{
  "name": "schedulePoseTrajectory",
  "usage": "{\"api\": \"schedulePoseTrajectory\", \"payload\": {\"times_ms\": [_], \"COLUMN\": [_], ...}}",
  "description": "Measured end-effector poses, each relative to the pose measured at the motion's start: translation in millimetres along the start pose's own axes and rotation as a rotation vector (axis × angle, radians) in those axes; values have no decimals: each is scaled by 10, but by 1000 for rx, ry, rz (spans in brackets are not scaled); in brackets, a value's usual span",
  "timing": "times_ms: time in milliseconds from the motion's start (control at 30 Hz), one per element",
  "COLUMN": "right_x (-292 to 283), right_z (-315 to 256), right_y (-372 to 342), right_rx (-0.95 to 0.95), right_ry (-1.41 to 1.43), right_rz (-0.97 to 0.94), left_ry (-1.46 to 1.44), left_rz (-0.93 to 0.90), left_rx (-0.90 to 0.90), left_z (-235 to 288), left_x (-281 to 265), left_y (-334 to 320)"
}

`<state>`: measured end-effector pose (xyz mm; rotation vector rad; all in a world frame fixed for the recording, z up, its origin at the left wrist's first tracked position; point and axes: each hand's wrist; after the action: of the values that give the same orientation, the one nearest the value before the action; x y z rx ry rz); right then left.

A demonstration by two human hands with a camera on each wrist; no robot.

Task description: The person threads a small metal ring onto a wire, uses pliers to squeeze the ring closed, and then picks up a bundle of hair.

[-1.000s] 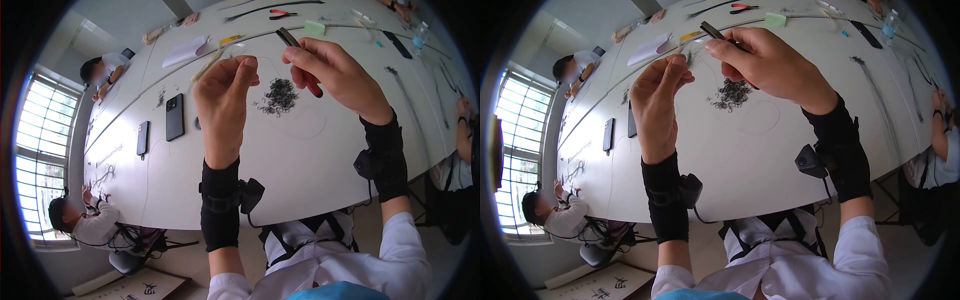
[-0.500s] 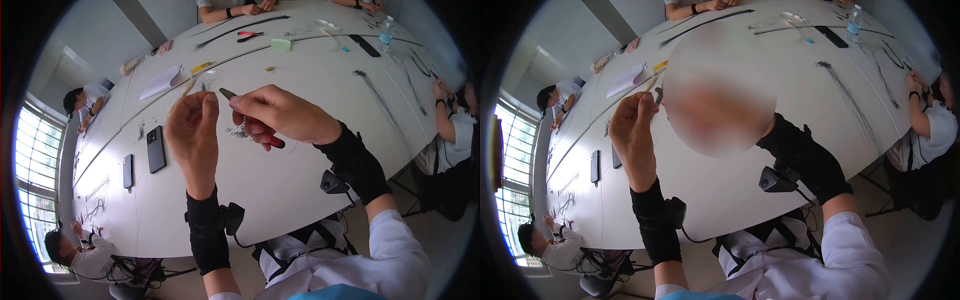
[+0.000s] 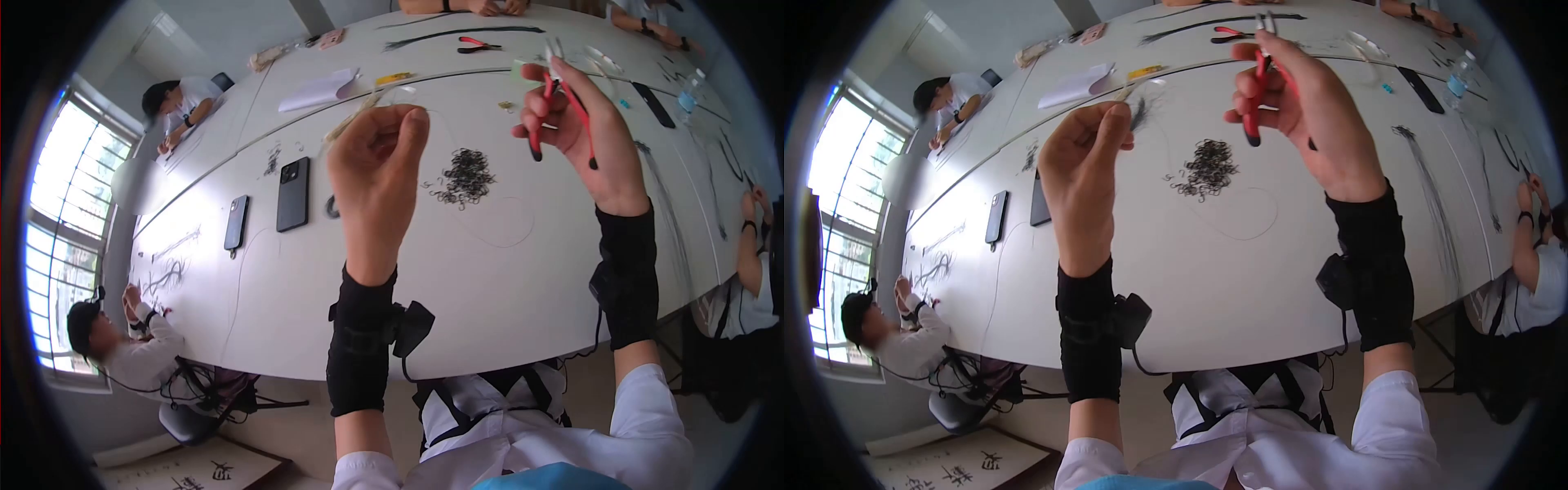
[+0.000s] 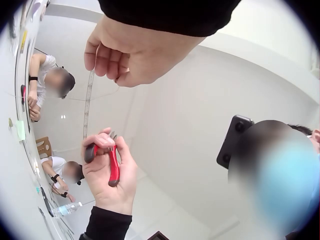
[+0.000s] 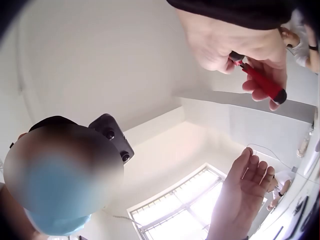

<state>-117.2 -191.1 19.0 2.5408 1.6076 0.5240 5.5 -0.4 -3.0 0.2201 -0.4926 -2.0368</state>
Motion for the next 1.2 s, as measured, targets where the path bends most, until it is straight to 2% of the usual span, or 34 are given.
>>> {"api": "schedulePoseTrajectory", "payload": {"times_ms": [67,200,267,333,400,467,567,633,733,800,833,867,900,967,1200], "right_x": [-88,-386,-621,-124,77,-289,-132,103,151,212,309,364,422,454,428], "right_z": [12,44,88,-107,-267,13,-8,-63,7,115,140,187,172,201,265], "right_y": [56,152,228,363,346,193,127,-10,-50,-96,-137,-145,-159,-155,-125], "right_rx": [-72,-134,-116,141,249,-65,-63,-19,14,-18,-20,-50,4,30,-3], "right_ry": [22,-80,-90,141,276,60,1,-165,-477,-653,-656,-586,-459,-314,-263], "right_rz": [117,168,110,531,640,121,108,-40,-264,-241,-153,-92,-93,-54,-22], "left_ry": [-8,-23,-58,-36,-42,-71,-80,-82,-51,-64,-91,-153,-218,-179,-246], "left_rz": [-1,18,12,68,98,75,71,84,84,54,19,-40,-107,-154,-241], "left_rx": [11,59,44,101,147,111,135,168,188,115,72,3,-51,-110,-262], "left_z": [25,25,-2,-39,-83,-66,-73,-101,-96,-86,-59,-8,42,33,91], "left_x": [32,61,65,36,109,98,115,140,132,105,104,96,64,62,57], "left_y": [-28,-24,-37,-20,1,-5,-9,-8,-17,-18,-37,-63,-55,-37,-39]}}
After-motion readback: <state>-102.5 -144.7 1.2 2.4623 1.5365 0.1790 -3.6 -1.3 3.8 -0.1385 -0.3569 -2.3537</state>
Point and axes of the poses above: each hand's wrist, its own y-axis towards the middle knuckle, its own x-axis out of the palm, z = x × y
